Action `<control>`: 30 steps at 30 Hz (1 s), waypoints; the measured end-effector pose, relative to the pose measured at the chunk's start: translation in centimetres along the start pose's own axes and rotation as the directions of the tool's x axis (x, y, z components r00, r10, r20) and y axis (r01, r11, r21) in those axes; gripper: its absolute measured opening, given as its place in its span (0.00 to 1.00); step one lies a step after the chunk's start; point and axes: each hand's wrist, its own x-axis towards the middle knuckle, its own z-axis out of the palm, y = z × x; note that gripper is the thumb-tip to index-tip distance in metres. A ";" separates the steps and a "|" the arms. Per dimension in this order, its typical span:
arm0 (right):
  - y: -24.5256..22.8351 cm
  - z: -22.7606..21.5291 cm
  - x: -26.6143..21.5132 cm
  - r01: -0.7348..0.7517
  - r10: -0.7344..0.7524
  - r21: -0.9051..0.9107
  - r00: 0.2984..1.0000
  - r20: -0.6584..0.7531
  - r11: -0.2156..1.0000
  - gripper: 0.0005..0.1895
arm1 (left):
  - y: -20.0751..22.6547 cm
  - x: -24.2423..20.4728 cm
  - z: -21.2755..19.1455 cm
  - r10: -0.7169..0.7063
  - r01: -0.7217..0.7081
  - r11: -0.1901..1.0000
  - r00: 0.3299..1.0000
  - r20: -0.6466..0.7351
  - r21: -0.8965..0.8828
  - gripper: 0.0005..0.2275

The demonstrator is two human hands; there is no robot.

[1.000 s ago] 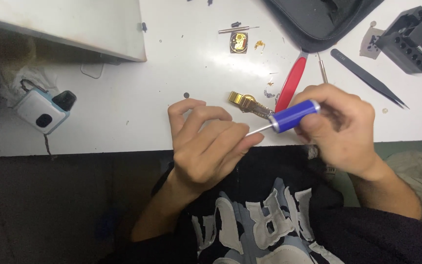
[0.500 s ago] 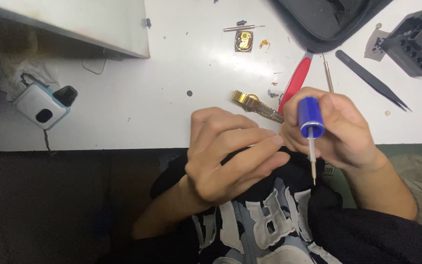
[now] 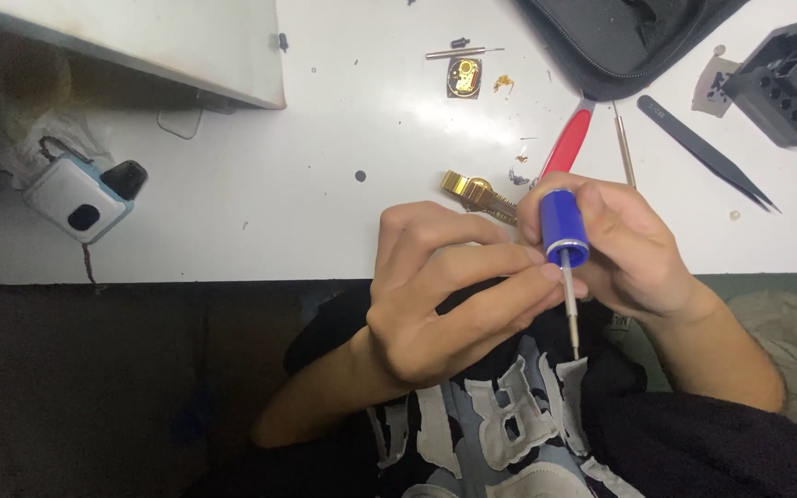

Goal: The person disassembles a watch case using a case opener and a screwdriver, then uses a red plastic tool to scrape and clean the gold and silver watch band. They continue to clean the band with a small metal tool and a blue-handled tool.

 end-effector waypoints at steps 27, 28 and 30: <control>0.6 2.5 -0.1 0.042 -0.011 -0.485 0.998 0.066 0.873 0.25 | -2.5 -2.9 0.5 0.096 -0.093 0.987 0.995 0.016 -0.135 0.06; 0.5 2.6 -0.2 0.017 0.006 -0.478 0.999 0.047 0.878 0.25 | -2.6 -3.0 0.5 0.100 -0.095 0.986 0.994 0.031 -0.138 0.07; 1.3 2.5 -0.3 -0.026 0.038 -0.387 0.999 0.024 0.922 0.23 | -3.0 -3.5 0.1 0.145 -0.138 0.988 0.985 0.094 -0.070 0.09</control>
